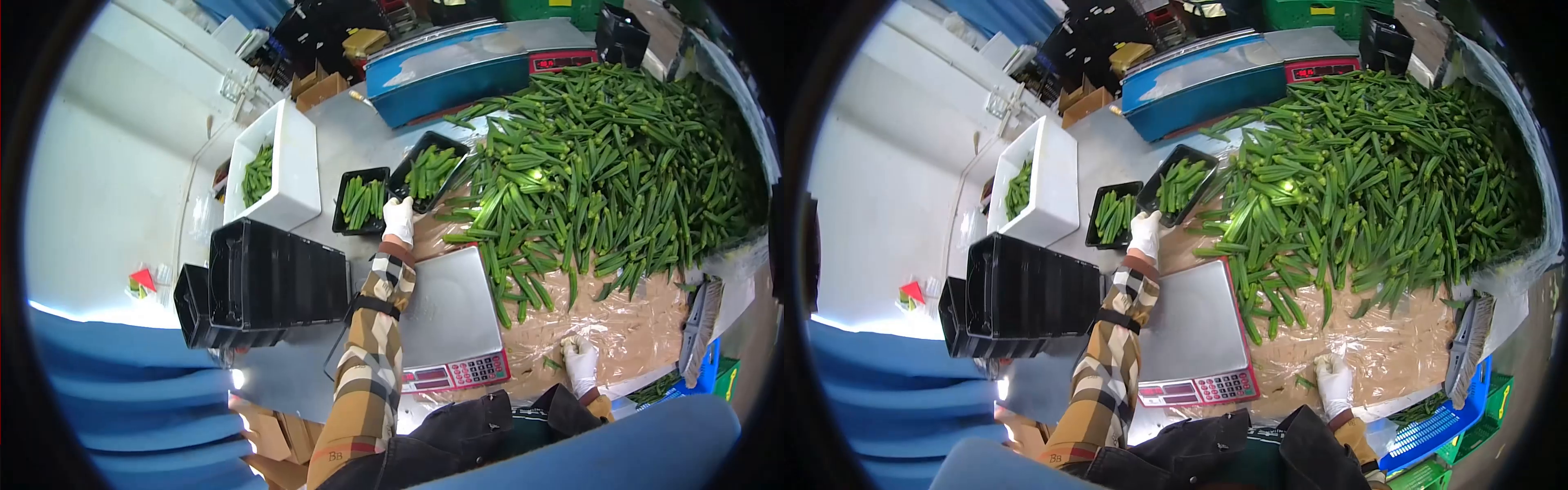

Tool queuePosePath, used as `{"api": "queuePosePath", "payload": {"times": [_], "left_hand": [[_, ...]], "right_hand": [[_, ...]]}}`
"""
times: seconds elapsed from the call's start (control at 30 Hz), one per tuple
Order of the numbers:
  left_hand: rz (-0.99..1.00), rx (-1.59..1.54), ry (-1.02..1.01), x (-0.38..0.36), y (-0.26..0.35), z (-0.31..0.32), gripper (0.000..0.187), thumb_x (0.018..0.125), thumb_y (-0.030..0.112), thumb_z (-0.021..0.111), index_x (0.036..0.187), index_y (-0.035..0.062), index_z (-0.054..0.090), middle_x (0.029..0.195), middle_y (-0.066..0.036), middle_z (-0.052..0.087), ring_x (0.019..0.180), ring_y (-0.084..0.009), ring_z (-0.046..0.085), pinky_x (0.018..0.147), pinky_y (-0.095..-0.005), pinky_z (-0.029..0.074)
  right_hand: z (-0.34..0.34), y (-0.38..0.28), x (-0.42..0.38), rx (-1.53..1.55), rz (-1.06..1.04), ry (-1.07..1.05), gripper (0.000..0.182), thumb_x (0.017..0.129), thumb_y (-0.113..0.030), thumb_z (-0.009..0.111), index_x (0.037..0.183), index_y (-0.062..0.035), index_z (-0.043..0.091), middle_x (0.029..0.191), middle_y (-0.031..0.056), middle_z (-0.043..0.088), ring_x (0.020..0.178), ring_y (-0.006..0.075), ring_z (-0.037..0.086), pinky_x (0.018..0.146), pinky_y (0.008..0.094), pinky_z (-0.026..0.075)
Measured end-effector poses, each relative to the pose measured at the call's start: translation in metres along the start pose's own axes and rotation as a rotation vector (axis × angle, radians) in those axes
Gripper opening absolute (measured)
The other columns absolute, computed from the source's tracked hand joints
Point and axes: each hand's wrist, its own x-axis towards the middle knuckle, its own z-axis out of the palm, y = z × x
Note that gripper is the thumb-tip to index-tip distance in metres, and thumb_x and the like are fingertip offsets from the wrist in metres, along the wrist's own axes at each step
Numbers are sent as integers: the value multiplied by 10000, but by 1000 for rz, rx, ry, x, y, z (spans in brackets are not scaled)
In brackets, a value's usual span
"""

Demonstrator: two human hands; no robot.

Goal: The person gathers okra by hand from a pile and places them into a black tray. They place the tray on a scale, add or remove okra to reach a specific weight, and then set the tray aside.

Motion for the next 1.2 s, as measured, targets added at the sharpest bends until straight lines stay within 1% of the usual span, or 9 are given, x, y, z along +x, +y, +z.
{"api": "queuePosePath", "payload": {"times": [0.17, 0.23, 0.3, 0.33, 0.37, 0.47, 0.67, 0.93, 1.2], "left_hand": [[-237, -69, -250, -14, 34, -18, 127, 948, 139, 612, 1029, 69, 544, 866, 0, 564, 700, -125, 545, 569, -244, 441], [153, 121, -193, -60, 85, -31, 176, 948, 132, 621, 1088, 34, 581, 885, -14, 598, 766, -112, 560, 680, -244, 467], [1064, 936, 133, -125, 176, -80, 409, 877, 29, 616, 1276, -20, 538, 1106, -154, 639, 1006, -311, 608, 936, -404, 465], [1106, 1013, 279, -156, 205, -97, 456, 869, 78, 623, 1308, -15, 544, 1335, -209, 545, 1241, -365, 490, 1084, -454, 347], [1144, 1220, 448, -181, 238, -108, 445, 815, -24, 628, 1254, -14, 556, 1238, -214, 552, 1153, -379, 516, 1021, -466, 394], [917, 1674, 725, -189, 247, -208, 365, 965, 189, 554, 1260, -25, 567, 1197, -229, 579, 1087, -366, 565, 949, -463, 445], [478, 1004, 263, -171, 230, -306, 495, 1026, 325, 524, 723, -51, 635, 534, -19, 525, 515, -144, 443, 503, -395, 327], [843, 835, 691, -184, 232, -279, 232, 963, 198, 607, 937, -22, 676, 868, -123, 691, 770, -228, 620, 746, -356, 493], [820, 1157, 692, -197, 218, -273, 309, 979, 236, 585, 1125, -27, 659, 1019, -206, 684, 901, -350, 636, 823, -402, 501]], "right_hand": [[3, 19, 5, -61, 1, 35, 75, 871, -100, 674, 894, -33, 699, 682, 62, 665, 623, 113, 612, 599, 283, 494], [0, 5, 0, -78, -20, 46, 82, 860, -129, 681, 889, -55, 703, 697, 89, 681, 630, 159, 648, 613, 308, 510], [-1, -3, -3, -190, -55, 73, 95, 853, -158, 682, 887, -72, 704, 723, 113, 692, 659, 218, 673, 633, 342, 522], [-2, -3, -2, -252, -74, 84, 102, 849, -172, 682, 886, -80, 704, 736, 125, 698, 674, 247, 685, 642, 360, 528], [2, 12, 3, -149, -91, 68, 148, 839, -236, 686, 891, -99, 701, 783, 159, 702, 744, 334, 688, 675, 411, 534], [-4, -14, -6, -255, -63, 87, 202, 834, -284, 685, 930, -108, 713, 844, 171, 710, 809, 360, 684, 722, 434, 536], [-2, 1, -1, -297, -100, 58, 291, 830, -334, 670, 1034, -134, 724, 949, 182, 709, 900, 368, 675, 818, 452, 529], [-13, -7, -14, -259, -143, 21, 278, 864, -335, 645, 1034, -126, 714, 988, 166, 705, 937, 355, 665, 839, 425, 521], [-19, 1, -6, -226, -195, -87, 293, 875, -329, 629, 1059, -111, 694, 986, 171, 700, 939, 368, 658, 828, 440, 517]]}}
